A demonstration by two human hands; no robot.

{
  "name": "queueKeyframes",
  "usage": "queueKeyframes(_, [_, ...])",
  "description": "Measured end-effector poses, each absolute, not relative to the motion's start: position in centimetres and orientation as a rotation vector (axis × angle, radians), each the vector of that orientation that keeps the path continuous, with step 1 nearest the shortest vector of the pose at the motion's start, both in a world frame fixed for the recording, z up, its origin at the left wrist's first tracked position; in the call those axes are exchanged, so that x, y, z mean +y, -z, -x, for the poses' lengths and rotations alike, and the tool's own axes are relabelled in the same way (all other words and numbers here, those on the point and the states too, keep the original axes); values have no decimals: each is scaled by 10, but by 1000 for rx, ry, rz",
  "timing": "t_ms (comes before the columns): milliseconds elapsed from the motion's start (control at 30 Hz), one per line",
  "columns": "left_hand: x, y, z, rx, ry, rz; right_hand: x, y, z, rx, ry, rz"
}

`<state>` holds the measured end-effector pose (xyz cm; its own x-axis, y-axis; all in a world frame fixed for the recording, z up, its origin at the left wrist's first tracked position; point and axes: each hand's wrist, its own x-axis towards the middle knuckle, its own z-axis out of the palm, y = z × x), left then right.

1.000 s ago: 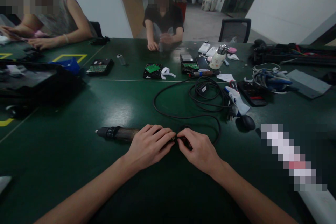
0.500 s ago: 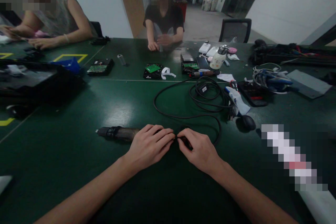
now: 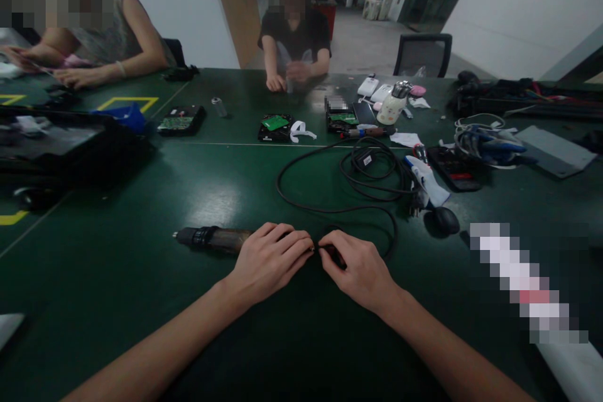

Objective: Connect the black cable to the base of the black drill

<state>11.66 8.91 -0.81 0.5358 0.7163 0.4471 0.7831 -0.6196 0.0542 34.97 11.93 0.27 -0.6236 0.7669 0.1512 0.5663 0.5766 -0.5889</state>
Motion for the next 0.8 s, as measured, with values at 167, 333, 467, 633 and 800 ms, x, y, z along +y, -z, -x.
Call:
queueKeyframes(167, [89, 6, -119, -1313, 658, 2610, 119, -3, -350, -2403, -704, 1074])
queueKeyframes(333, [89, 5, -118, -1291, 670, 2637, 119, -2, -350, -2404, -695, 1064])
queueKeyframes(467, [89, 7, -118, -1319, 643, 2597, 119, -2, -349, -2411, -690, 1070])
queueKeyframes(633, [89, 4, -118, -1300, 650, 2632, 120, -3, -349, -2412, -695, 1063])
queueKeyframes(800, [89, 5, -118, -1287, 673, 2630, 120, -4, -349, -2418, -691, 1059])
